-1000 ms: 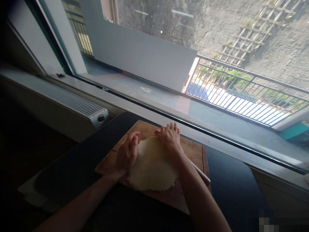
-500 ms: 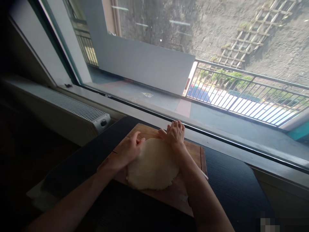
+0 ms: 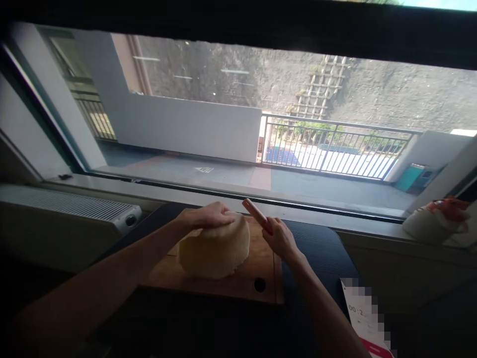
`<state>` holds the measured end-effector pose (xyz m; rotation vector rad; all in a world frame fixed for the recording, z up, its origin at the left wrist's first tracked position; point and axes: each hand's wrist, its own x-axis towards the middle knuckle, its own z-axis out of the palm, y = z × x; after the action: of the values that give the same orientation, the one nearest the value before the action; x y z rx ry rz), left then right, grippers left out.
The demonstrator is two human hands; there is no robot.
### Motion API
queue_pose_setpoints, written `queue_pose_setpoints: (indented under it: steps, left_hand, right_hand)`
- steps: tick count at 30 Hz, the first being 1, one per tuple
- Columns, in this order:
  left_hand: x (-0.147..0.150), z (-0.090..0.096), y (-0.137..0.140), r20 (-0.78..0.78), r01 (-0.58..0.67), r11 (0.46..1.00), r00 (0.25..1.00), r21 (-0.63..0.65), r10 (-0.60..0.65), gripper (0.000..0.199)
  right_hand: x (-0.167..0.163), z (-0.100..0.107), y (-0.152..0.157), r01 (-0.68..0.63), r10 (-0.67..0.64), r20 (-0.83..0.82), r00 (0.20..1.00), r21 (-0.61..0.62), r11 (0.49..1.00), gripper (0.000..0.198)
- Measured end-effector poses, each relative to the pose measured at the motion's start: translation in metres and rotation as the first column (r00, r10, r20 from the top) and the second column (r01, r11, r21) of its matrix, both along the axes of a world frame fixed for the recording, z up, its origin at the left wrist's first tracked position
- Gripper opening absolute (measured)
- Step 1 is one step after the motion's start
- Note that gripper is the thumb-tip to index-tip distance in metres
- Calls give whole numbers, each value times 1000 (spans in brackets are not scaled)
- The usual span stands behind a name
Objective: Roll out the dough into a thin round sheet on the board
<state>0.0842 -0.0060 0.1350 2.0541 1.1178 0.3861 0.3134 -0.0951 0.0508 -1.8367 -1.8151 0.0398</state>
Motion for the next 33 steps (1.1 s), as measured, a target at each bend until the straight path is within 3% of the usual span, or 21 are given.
queue_pose_setpoints:
  steps: [3, 6, 8, 11, 14, 16, 18, 20, 24, 26, 29, 31, 33]
  left_hand:
    - [11, 38, -27, 201, 167, 984, 968, -65, -151, 33]
    - [9, 47, -39, 407, 88, 989, 913, -122, -31, 36]
    - [-4, 27, -39, 453, -2, 983, 887, -183, 86, 37]
    - [-36, -30, -32, 333, -161, 968, 917, -191, 219, 41]
    - [-70, -84, -24, 131, -330, 943, 937, 34, 323, 35]
    - [-86, -104, -20, 75, -404, 906, 915, 128, 398, 30]
    - [-95, -114, -20, 25, -453, 859, 887, 240, 461, 28]
    - [-99, -117, -22, -7, -463, 816, 869, 346, 495, 24]
    - [-100, -120, -28, 79, -477, 796, 871, 373, 484, 30]
    - [-100, -120, -30, 90, -480, 798, 871, 364, 483, 35]
    - [-102, -118, -30, 79, -478, 817, 874, 323, 480, 33]
    - [-103, -118, -29, 97, -494, 818, 867, 294, 488, 31]
    - [-104, -121, -27, 136, -513, 810, 858, 284, 496, 30]
  right_hand:
    - [23, 2, -5, 20, -17, -62, 998, 45, 999, 29]
    - [42, 2, -9, 66, -56, -128, 990, 80, 995, 36]
    - [51, 3, -10, 101, -85, -162, 983, 91, 991, 38]
    - [50, 7, -6, 123, -109, -152, 982, 84, 989, 38]
    - [23, 11, -1, 52, -50, -71, 996, 30, 998, 40]
    - [-8, 9, 1, -66, 66, 2, 998, -62, 996, 38]
    - [-47, 4, 1, -178, 192, 68, 979, -170, 969, 31]
    - [-87, -5, 5, -202, 231, 115, 966, -216, 955, 29]
    - [-142, -16, 37, -47, 72, 208, 976, -123, 991, 39]
    - [-148, -11, 65, 50, -19, 235, 972, -128, 990, 40]
    - [-140, 3, 99, 159, -103, 234, 967, -233, 959, 43]
    - [-138, 5, 101, 156, -95, 236, 967, -259, 953, 44]
    - [-146, -4, 83, 96, -38, 250, 967, -224, 970, 45]
